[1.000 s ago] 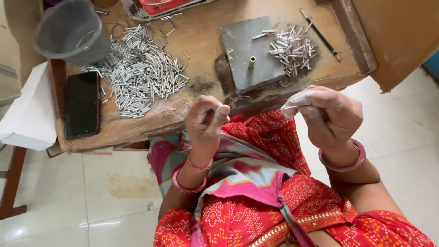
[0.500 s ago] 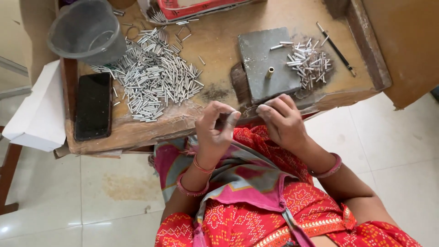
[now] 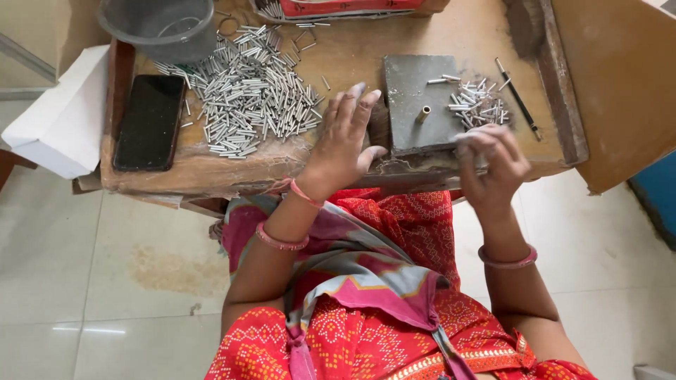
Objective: The worker is assembling or preparing small metal pins and components on a workbench.
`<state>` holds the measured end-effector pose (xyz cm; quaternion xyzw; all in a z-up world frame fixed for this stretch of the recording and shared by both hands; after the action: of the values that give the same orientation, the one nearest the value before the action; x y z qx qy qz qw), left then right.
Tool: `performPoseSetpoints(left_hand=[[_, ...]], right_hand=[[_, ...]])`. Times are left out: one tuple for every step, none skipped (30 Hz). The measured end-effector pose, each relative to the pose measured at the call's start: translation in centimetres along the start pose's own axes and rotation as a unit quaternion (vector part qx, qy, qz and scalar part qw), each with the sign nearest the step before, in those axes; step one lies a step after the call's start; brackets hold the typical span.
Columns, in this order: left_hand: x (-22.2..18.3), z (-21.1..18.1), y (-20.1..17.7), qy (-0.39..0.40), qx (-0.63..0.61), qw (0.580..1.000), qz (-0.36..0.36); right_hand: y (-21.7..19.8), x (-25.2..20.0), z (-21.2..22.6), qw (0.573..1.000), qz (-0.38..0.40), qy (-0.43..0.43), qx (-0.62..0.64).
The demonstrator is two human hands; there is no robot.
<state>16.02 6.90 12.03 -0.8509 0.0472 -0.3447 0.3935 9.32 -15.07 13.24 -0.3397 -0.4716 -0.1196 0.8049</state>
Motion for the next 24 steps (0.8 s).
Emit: performPoseSetpoints(left_hand=[[0.2,0.8,0.6,-0.001,0.001,1.0,-0.004],[0.4,1.5,1.4,0.001,-0.009,1.0,0.007],[0.7,2.2,2.2,0.004,-0.019,1.0,0.016],[0.9,2.1,2.0,0.004,-0.018,1.0,0.012],[1.0,1.9,2.4,0.003,-0.027,0.999,0.03],[1.1,1.8,2.8,0.002,-0.035,0.998,0.049],[0.9,1.4,2.3,0.0,-0.037,0.998,0.048],[0.8,1.3,2.0,-0.018,-0.045,0.997,0.057],[0.8,1.2,1.6,-0.034,-0.051,0.996,0.066],[0.5,0.9,1.5,-0.034,-0.052,0.996,0.065],[0.3,0.6,1.1,-0.026,-0.078,0.995,0.057],[0.1,0.3,0.7,-0.018,-0.104,0.993,0.049],[0.1,0.2,0.5,-0.02,-0.102,0.993,0.046],[0.1,0.0,0.0,-0.018,-0.112,0.993,0.032],[-0.1,-0.2,-0.4,-0.016,-0.123,0.992,0.02],[-0.1,-0.1,0.0,-0.02,-0.122,0.992,0.019],[0.1,1.1,-0.1,-0.078,-0.163,0.984,-0.005],[0.1,2.2,0.0,-0.135,-0.203,0.969,-0.028],[0.2,2.2,0.8,-0.135,-0.204,0.969,-0.029],[0.2,2.7,1.3,-0.158,-0.245,0.955,-0.057],[0.2,3.1,1.9,-0.18,-0.287,0.937,-0.085],[0.4,3.1,2.6,-0.179,-0.289,0.936,-0.086],[0.6,3.3,3.6,-0.186,-0.341,0.918,-0.085],[0.7,3.4,4.6,-0.193,-0.391,0.896,-0.083]], right_hand=[[-0.4,0.8,-0.1,1.0,0.001,-0.003,0.001],[-1.1,1.7,-0.2,1.0,-0.016,-0.004,-0.002],[-1.8,2.6,-0.4,0.999,-0.034,-0.006,-0.002],[-1.9,3.5,0.3,0.999,-0.034,-0.01,-0.001],[-2.1,4.3,1.3,0.997,-0.031,-0.024,-0.069],[-2.1,5.1,2.2,0.99,-0.029,-0.037,-0.137],[-1.4,4.1,1.2,0.99,-0.026,-0.038,-0.136],[-0.3,3.1,-0.1,0.996,-0.011,-0.032,-0.086],[0.7,2.2,-1.4,0.999,0.002,-0.028,-0.034],[1.0,2.3,0.2,0.999,0.003,-0.029,-0.034],[1.4,2.7,1.9,0.999,0.007,-0.042,-0.029],[1.9,3.1,3.7,0.998,0.01,-0.055,-0.025],[1.9,3.3,4.6,0.998,0.011,-0.057,-0.022],[1.9,3.4,5.5,0.998,0.01,-0.056,-0.005],[2.0,3.4,6.4,0.998,0.01,-0.054,0.012],[2.2,3.3,6.8,0.998,0.012,-0.055,0.015],[2.3,3.3,7.0,0.999,0.01,-0.048,0.019],[2.4,3.3,7.2,0.999,0.008,-0.042,0.023],[2.6,3.3,7.4,0.999,0.008,-0.044,0.023],[2.9,3.3,7.5,0.999,0.009,-0.042,0.02],[3.1,3.3,7.7,0.999,0.011,-0.04,0.016],[3.4,3.3,7.8,0.999,0.011,-0.041,0.014],[3.9,3.2,7.9,0.999,0.023,-0.042,0.014],[4.4,3.2,8.0,0.998,0.034,-0.043,0.014]])
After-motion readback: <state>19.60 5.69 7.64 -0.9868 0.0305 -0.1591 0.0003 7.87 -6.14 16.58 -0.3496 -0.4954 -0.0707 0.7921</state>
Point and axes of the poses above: each hand's wrist, its own x-axis towards the middle knuckle, its own y-axis out of the palm, z = x × y, the point moved 10 cm from there along x, towards the middle knuckle, and after that the axes turned 4 degrees about -y, right-handed, at the moved point
